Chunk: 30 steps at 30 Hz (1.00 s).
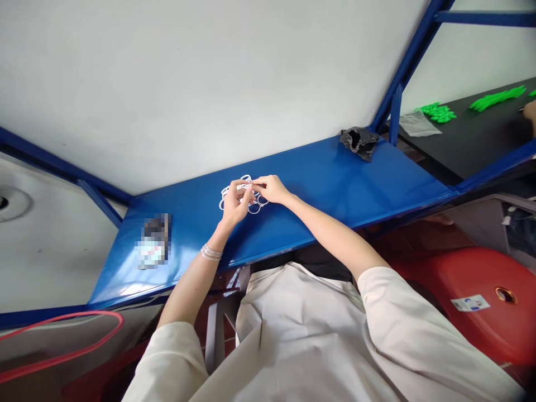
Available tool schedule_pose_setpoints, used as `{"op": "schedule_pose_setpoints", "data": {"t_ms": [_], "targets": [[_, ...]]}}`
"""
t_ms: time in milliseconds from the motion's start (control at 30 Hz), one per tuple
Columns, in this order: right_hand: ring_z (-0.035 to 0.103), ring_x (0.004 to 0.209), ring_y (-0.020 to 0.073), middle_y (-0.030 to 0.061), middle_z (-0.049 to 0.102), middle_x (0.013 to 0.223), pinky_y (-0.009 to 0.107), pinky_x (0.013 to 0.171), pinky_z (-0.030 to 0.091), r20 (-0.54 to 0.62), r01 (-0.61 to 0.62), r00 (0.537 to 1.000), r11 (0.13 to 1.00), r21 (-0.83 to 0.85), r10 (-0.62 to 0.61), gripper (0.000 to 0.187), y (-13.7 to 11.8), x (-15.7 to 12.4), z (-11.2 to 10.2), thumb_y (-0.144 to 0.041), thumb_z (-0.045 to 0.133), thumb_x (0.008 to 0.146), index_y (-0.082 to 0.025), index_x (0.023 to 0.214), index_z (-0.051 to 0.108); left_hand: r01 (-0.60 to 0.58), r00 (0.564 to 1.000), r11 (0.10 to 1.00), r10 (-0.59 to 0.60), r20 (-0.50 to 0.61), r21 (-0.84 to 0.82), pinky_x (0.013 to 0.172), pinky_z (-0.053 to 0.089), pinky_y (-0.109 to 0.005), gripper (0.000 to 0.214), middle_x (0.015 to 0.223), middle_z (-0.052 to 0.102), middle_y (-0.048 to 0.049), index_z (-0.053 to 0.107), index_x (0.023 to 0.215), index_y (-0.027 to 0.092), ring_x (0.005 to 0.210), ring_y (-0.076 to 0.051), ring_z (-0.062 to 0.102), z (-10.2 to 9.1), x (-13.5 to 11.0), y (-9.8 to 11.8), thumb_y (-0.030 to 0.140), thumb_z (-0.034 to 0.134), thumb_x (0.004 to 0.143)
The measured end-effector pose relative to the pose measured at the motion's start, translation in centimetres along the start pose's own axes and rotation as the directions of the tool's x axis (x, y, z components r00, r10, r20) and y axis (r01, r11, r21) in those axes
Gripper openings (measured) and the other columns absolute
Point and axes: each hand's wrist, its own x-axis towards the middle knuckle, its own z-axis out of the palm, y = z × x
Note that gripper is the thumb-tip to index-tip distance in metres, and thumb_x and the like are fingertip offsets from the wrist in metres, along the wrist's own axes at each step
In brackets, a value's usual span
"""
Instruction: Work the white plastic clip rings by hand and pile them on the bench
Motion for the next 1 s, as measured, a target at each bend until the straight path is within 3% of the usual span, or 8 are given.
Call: {"op": "schedule_pose_setpoints", "data": {"t_ms": [133, 267, 433, 533, 667, 800, 1000], "targets": [[0.066, 0.077, 0.016, 0.0076, 0.087, 0.098, 0.028, 0.076, 0.045, 0.048, 0.005, 0.999, 1.0, -0.003, -0.004, 0.025, -0.1, -0.1, 0.1, -0.026, 0.071, 0.102, -0.017, 0.111, 0.092, -0.083, 0.996, 0.992, 0.085, -0.018, 0.097, 0.06, 0.055, -0.03, 0.049, 0.085, 0.077, -0.0036, 0.071, 0.112, 0.024, 0.062, -0.014, 0.069, 0.0, -0.1, 0.3, 0.073, 0.068, 0.103], [0.058, 0.07, 0.0123, 0.0083, 0.086, 0.107, 0.027, 0.075, 0.047, 0.058, 0.0, 0.998, 1.0, 0.022, -0.001, 0.034, -0.5, -0.1, 0.1, -0.025, 0.069, 0.102, -0.017, 0.128, 0.089, -0.173, 0.968, 0.956, 0.209, -0.135, 0.237, 0.063, 0.053, -0.032, 0.04, 0.089, 0.076, -0.0054, 0.078, 0.1, 0.023, 0.064, -0.014, 0.061, -0.3, 0.1, 0.5, 0.063, 0.072, 0.102], [0.065, 0.07, 0.0109, 0.0105, 0.083, 0.123, 0.026, 0.072, 0.052, 0.116, -0.114, 0.988, 0.984, 0.139, 0.099, 0.053, -0.6, -0.1, -0.3, -0.015, 0.051, 0.1, -0.015, 0.146, 0.078, -0.162, 0.938, 0.947, 0.235, -0.254, 0.278, 0.065, 0.05, -0.033, 0.038, 0.084, 0.068, -0.0037, 0.072, 0.092, 0.023, 0.069, -0.016, 0.059, -0.4, 0.2, 0.2, 0.06, 0.072, 0.103], [0.065, 0.07, 0.01, 0.0124, 0.079, 0.134, 0.025, 0.067, 0.053, 0.212, -0.088, 0.977, 0.973, 0.215, 0.041, 0.063, -0.4, -0.1, -0.4, -0.015, 0.056, 0.092, -0.015, 0.153, 0.07, -0.172, 0.919, 0.939, 0.262, -0.295, 0.298, 0.068, 0.049, -0.034, 0.04, 0.083, 0.065, -0.0032, 0.069, 0.09, 0.024, 0.072, -0.017, 0.058, -0.5, 0.3, 0.0, 0.061, 0.071, 0.104], [0.065, 0.072, 0.0113, 0.0143, 0.079, 0.128, 0.027, 0.069, 0.054, 0.237, 0.03, 0.968, 0.976, 0.217, -0.082, 0.066, -0.5, -0.3, -0.3, -0.02, 0.071, 0.085, -0.01, 0.151, 0.069, -0.191, 0.915, 0.938, 0.277, -0.294, 0.288, 0.072, 0.05, -0.036, 0.041, 0.086, 0.065, -0.0045, 0.069, 0.091, 0.024, 0.077, -0.019, 0.059, -0.6, 0.3, 0.0, 0.062, 0.069, 0.105], [0.07, 0.079, 0.0148, 0.0134, 0.079, 0.121, 0.029, 0.075, 0.058, 0.189, 0.042, 0.977, 0.964, 0.264, -0.094, 0.063, -0.7, -0.5, -0.3, -0.035, 0.084, 0.085, -0.01, 0.141, 0.07, -0.192, 0.931, 0.943, 0.262, -0.253, 0.273, 0.073, 0.052, -0.036, 0.044, 0.09, 0.066, -0.0057, 0.072, 0.094, 0.025, 0.081, -0.02, 0.062, -0.6, 0.3, 0.4, 0.067, 0.067, 0.105], [0.066, 0.077, 0.0137, 0.0083, 0.079, 0.112, 0.029, 0.077, 0.055, 0.165, 0.042, 0.983, 0.981, 0.192, -0.074, 0.056, -1.0, -0.6, -0.4, -0.033, 0.082, 0.087, -0.014, 0.138, 0.073, -0.192, 0.934, 0.94, 0.263, -0.242, 0.281, 0.07, 0.053, -0.035, 0.044, 0.089, 0.065, -0.0059, 0.079, 0.098, 0.025, 0.079, -0.019, 0.06, -0.5, 0.3, 0.6, 0.067, 0.068, 0.104]]}}
